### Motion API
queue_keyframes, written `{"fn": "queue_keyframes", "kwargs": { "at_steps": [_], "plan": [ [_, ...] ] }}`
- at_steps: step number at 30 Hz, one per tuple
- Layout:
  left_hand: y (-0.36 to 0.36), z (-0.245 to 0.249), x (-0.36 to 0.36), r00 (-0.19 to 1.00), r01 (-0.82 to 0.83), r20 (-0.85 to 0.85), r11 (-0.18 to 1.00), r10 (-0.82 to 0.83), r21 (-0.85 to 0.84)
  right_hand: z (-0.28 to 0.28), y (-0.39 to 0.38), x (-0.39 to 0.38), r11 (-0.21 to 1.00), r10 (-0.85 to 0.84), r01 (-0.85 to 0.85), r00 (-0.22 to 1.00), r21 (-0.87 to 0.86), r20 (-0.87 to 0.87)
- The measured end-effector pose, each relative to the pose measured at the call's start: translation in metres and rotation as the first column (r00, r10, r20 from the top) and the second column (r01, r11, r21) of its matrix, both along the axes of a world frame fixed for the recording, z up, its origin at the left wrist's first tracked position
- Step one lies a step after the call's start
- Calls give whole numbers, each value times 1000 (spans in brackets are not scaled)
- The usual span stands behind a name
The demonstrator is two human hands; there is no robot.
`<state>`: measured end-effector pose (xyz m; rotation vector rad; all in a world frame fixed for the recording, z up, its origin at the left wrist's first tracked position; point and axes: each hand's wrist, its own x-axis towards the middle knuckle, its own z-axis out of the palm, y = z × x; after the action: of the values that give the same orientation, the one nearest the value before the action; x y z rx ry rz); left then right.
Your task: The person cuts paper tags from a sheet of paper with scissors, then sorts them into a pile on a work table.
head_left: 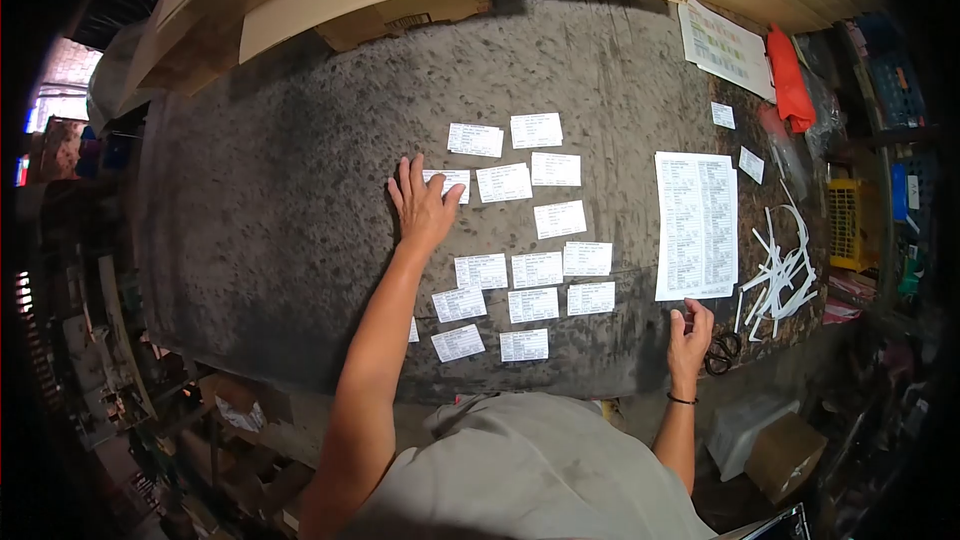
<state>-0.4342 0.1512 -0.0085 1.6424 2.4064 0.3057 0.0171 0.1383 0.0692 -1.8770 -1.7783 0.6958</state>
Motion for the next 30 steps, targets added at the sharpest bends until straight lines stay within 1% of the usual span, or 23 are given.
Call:
{"fn": "queue_keyframes", "kwargs": {
  "at_steps": [2,3,4,6,7,8,10,11,12,14,16,18,20,21,22,23,24,26,28,30],
  "plan": [
    [-1,-2,1,1000,-9,-6,982,11,187,3,-2,-5,1000,0,0,1000,2,5],
    [0,5,5,1000,3,12,972,-6,233,5,-2,-7,1000,5,-5,1000,26,-13],
    [0,8,9,1000,2,14,972,-5,235,6,-2,-7,999,10,-9,999,51,-32],
    [-5,15,17,988,30,127,927,-83,373,8,-3,-5,999,11,-10,1000,51,-20],
    [-12,23,21,989,33,118,922,-85,386,9,-4,-4,999,11,-10,1000,50,-12],
    [-21,28,24,989,32,117,921,-84,388,12,-6,-4,999,12,-11,1000,53,-12],
    [-46,35,27,957,-114,289,913,-4,391,18,-12,-4,998,-16,17,1000,59,-25],
    [-61,31,28,959,-151,281,899,32,412,20,-16,-3,998,-15,16,1000,63,-24],
    [-79,29,28,959,-153,282,896,32,417,21,-19,-3,999,-16,17,1000,46,-15],
    [-116,27,32,919,-270,380,866,103,420,21,-26,-1,999,-14,14,1000,38,-4],
    [-151,30,42,922,-274,368,873,120,403,14,-37,1,998,5,-2,999,64,-35],
    [-180,31,55,925,-276,355,882,135,383,8,-45,2,998,3,-1,1000,64,-23],
    [-202,31,70,909,-298,381,902,169,311,-6,-53,7,999,-34,31,992,-33,-119],
    [-209,33,78,909,-299,381,901,168,315,-6,-56,3,999,-22,17,991,-42,-134],
    [-214,36,86,859,-335,483,901,171,277,-7,-57,0,999,-21,16,991,-38,-135],
    [-219,37,91,797,-366,578,901,175,233,-8,-57,-3,999,17,-21,992,-29,-128],
    [-222,37,93,797,-367,578,900,174,235,-6,-57,-9,998,55,-58,991,-21,-120],
    [-228,36,94,825,-300,557,912,101,279,2,-55,-21,997,46,-53,991,-50,-127],
    [-227,42,90,817,-303,567,915,105,267,2,-52,-27,997,74,-75,991,-5,-110],
    [-223,44,79,777,-359,611,904,152,231,4,-49,-30,997,71,-72,992,-6,-104]
  ]
}}
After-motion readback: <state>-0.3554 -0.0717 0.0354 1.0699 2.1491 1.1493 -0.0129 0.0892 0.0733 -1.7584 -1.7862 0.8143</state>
